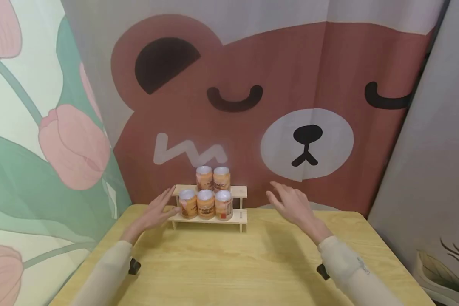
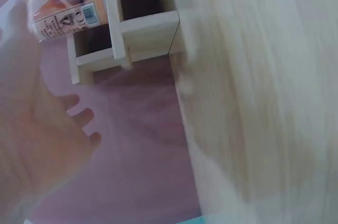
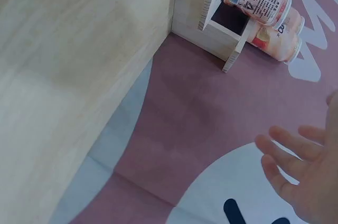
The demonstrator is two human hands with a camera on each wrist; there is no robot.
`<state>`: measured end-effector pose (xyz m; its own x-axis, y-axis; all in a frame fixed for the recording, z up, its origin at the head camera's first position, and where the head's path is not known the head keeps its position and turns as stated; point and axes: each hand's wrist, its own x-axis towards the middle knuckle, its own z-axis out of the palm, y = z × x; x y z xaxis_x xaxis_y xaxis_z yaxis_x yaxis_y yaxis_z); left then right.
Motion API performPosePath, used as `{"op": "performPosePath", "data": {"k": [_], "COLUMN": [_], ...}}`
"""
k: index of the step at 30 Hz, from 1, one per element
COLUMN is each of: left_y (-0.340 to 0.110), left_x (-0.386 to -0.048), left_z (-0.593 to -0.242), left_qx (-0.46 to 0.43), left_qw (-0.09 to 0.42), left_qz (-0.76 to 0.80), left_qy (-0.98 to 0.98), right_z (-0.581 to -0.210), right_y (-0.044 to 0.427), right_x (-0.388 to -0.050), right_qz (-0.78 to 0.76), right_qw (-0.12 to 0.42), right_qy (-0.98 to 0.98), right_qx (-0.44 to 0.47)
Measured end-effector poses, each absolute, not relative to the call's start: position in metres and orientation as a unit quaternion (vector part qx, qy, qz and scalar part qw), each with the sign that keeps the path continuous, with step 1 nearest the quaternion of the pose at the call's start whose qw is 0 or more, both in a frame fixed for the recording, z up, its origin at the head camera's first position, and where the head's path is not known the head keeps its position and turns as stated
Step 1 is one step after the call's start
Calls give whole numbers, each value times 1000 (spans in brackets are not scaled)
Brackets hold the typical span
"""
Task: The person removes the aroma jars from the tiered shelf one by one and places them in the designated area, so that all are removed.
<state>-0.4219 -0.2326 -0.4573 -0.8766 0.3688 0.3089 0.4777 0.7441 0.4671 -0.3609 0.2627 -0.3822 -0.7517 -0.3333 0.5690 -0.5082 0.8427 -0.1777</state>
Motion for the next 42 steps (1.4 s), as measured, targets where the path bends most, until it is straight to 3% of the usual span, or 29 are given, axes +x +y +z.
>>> {"op": "performPosePath", "data": {"k": [6,9,14,19,26,35,42], "left_y": [-221,-212,-199,-191,-195,-193,-192], "left_x": [-434,-442,-457,-468,-475,-471,-472], "left_z": [-460,-461,-474,-486,-489,-487,-485], "left_qx": [-217,-170,-60,-11,-9,-24,-30], "left_qw": [83,80,70,72,64,55,52], "left_qz": [-419,-490,-593,-624,-678,-702,-712], "left_qy": [-878,-851,-800,-778,-732,-710,-700], "right_z": [-364,-357,-353,-356,-354,-359,-374], "right_y": [251,241,221,203,174,139,121], "right_x": [-376,-385,-401,-417,-440,-455,-469], "right_qz": [144,138,158,247,368,400,430], "right_qw": [285,276,246,205,142,34,38], "right_qy": [-910,-908,-907,-899,-885,-905,-892], "right_qx": [263,283,303,299,246,139,138]}}
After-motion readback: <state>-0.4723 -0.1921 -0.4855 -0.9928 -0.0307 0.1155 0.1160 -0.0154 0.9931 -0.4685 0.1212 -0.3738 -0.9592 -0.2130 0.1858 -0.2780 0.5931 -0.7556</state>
